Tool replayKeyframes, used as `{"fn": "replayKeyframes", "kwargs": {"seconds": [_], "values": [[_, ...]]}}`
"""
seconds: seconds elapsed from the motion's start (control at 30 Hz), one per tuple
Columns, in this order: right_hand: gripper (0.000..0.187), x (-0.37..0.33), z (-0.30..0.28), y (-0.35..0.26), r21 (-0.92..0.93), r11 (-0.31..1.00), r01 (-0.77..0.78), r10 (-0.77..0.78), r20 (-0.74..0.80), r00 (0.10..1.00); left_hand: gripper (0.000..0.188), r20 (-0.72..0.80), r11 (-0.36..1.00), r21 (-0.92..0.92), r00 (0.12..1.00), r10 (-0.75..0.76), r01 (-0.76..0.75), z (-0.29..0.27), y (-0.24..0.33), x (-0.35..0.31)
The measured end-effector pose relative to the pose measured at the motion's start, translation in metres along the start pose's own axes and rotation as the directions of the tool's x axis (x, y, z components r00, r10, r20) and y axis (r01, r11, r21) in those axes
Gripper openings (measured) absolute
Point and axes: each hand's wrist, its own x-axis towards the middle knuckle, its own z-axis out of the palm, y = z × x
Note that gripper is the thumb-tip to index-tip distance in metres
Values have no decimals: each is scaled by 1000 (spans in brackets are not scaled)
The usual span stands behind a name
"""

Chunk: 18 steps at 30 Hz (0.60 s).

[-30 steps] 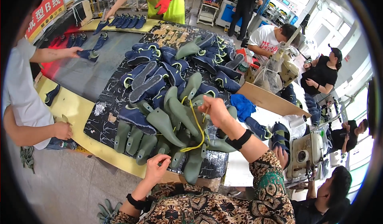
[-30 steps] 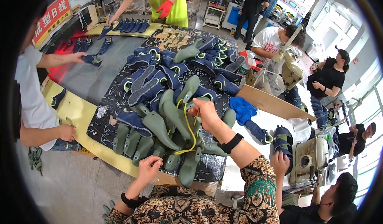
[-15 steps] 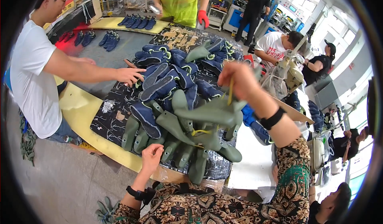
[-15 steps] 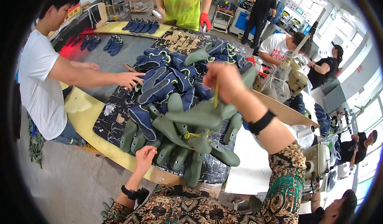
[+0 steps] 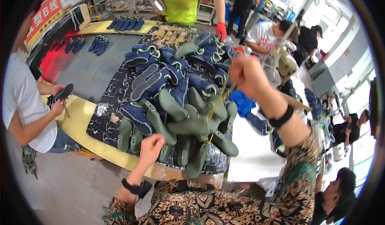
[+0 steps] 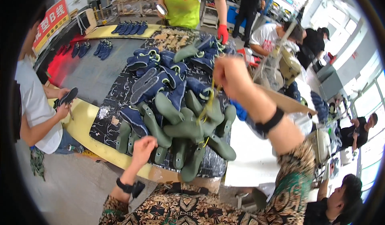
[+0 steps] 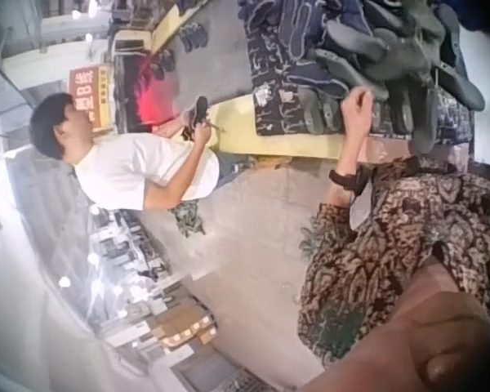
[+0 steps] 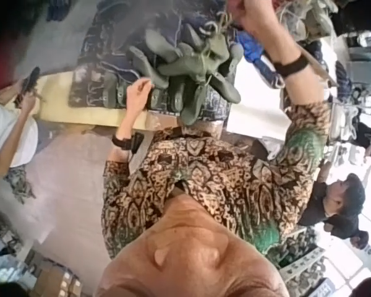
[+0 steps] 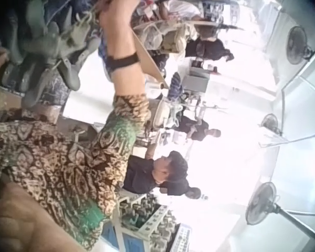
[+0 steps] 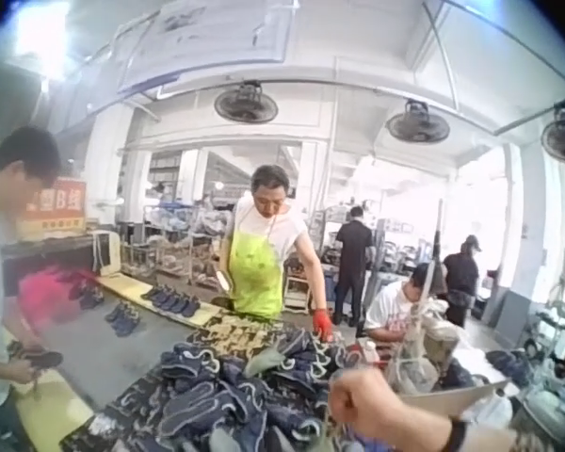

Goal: Organizing and grouping green shoe molds with a yellow cord in a manufacturing facility.

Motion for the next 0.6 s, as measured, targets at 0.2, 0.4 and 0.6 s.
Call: {"fn": "replayKeyframes", "kwargs": {"seconds": [0.2, 0.4, 0.6], "values": [[16, 32, 13, -6, 12, 958, 288, -283, 238, 929, 25, 52, 908, -8, 906, 419, -419, 31, 135, 88], [14, 32, 26, -72, -259, 938, 231, -245, -25, 969, 60, 120, 848, 119, 855, 504, -517, 54, 153, 126], [19, -3, 45, -68, -406, 464, 787, -639, 461, 615, 57, 278, 897, -43, 857, 434, -441, 83, 152, 162]]}}
